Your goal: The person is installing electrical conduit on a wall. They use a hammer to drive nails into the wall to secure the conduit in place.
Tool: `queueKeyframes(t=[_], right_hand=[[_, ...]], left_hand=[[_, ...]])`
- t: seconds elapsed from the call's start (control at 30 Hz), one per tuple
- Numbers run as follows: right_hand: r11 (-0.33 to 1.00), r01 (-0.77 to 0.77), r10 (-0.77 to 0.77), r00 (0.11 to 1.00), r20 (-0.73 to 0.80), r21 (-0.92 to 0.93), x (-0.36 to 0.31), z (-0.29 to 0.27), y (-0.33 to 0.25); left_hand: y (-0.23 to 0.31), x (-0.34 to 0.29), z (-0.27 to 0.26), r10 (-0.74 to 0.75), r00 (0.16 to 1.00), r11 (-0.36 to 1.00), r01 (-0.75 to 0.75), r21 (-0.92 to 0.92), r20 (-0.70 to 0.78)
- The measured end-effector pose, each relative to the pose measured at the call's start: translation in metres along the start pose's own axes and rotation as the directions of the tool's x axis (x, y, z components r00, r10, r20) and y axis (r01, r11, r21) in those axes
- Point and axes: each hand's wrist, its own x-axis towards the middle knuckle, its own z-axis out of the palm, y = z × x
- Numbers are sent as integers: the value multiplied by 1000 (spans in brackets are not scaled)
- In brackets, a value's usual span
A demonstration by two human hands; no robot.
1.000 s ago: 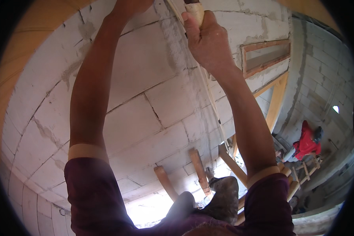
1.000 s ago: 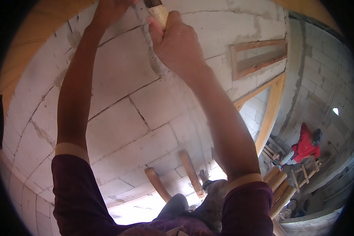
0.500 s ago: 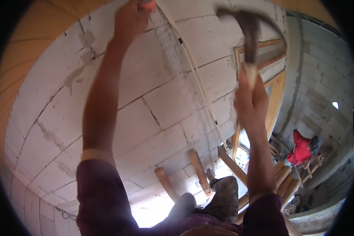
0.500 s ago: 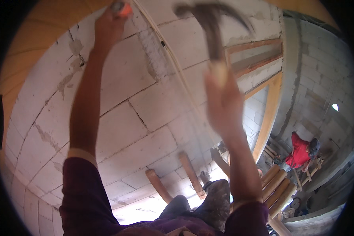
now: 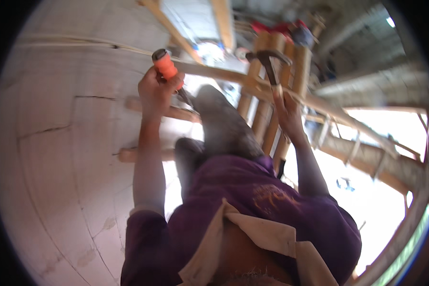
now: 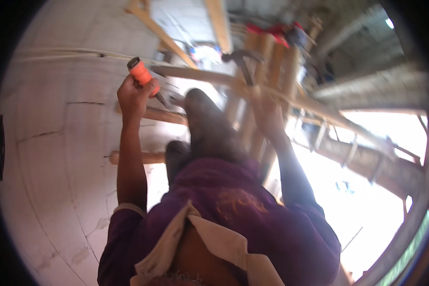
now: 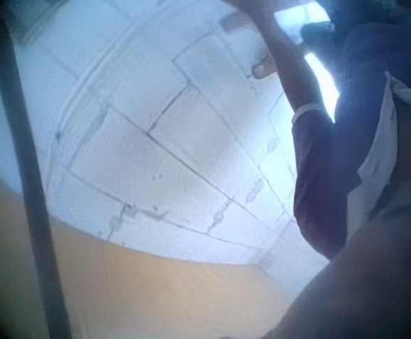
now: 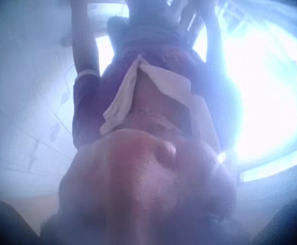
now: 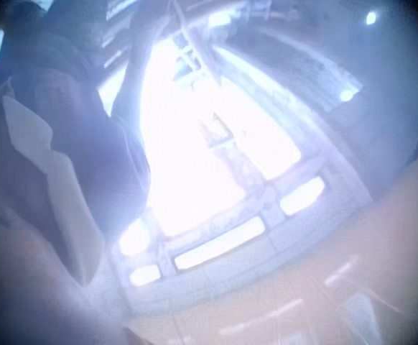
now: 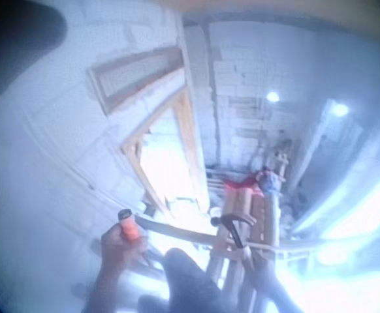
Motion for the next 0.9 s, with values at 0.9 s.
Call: queueKeyframes(t=[0.9], right_hand=[[852,-359,293,930,-223,-380,-60,-33,126]], left_hand=[[-192,-51,262,-21,586,756,-521,397,810]])
